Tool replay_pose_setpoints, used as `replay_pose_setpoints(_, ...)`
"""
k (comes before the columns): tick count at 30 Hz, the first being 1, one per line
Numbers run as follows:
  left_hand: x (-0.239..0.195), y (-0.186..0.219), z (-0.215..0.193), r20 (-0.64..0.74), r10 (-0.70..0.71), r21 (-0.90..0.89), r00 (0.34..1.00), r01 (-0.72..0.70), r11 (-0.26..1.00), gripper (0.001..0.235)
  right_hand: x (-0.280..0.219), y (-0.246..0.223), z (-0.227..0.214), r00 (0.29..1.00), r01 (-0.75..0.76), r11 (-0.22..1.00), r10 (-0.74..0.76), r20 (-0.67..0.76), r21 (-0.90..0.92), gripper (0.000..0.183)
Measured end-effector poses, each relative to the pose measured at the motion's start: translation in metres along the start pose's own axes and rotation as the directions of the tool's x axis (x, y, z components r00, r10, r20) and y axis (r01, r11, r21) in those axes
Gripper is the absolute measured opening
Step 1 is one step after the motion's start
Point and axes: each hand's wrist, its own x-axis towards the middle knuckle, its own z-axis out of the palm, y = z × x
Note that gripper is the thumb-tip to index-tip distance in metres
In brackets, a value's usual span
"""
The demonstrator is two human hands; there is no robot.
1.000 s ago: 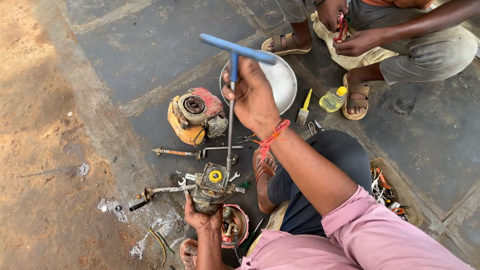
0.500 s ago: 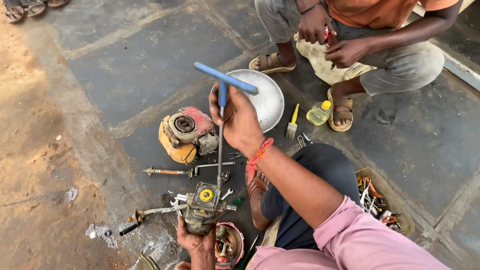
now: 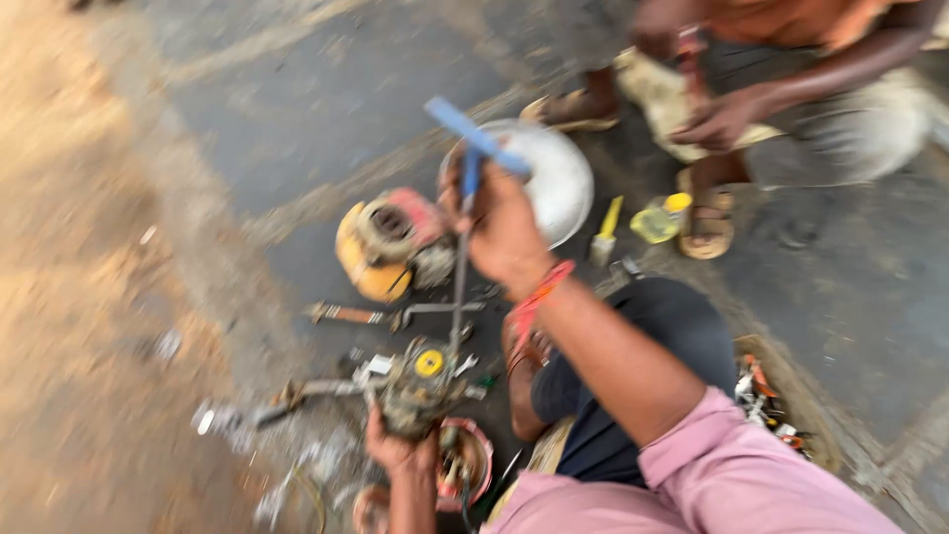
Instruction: The recorder is seen disassembling and repairing a mechanical engine component, possibly from a small motor or pump, using various tools.
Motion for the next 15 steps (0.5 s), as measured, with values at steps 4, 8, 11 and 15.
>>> replay_pose_setpoints(4,0.021,-0.002,-0.027,0.132,-0.040,-0.103,0.990,0.054,0.993,0.047,-0.006,0.001,-0.005,0.990,-0.070,0.992,0.082,-0.114,0.106,0.016)
replay_pose_setpoints(8,0.008,0.000,-0.013,0.172,-0.067,-0.150,0.983,0.094,0.984,0.046,-0.003,-0.013,-0.020,1.000,0.021,0.993,-0.020,0.007,-0.119,0.011)
replay_pose_setpoints(11,0.013,0.000,-0.014,0.233,-0.071,-0.186,0.970,0.116,0.976,0.045,0.001,-0.012,-0.016,0.997,0.070,0.981,-0.065,0.032,-0.181,0.020)
replay_pose_setpoints(15,0.000,0.004,-0.008,0.190,-0.078,-0.160,0.979,0.109,0.981,0.045,-0.012,-0.010,0.014,0.977,0.154,0.952,-0.187,-0.106,-0.264,0.030)
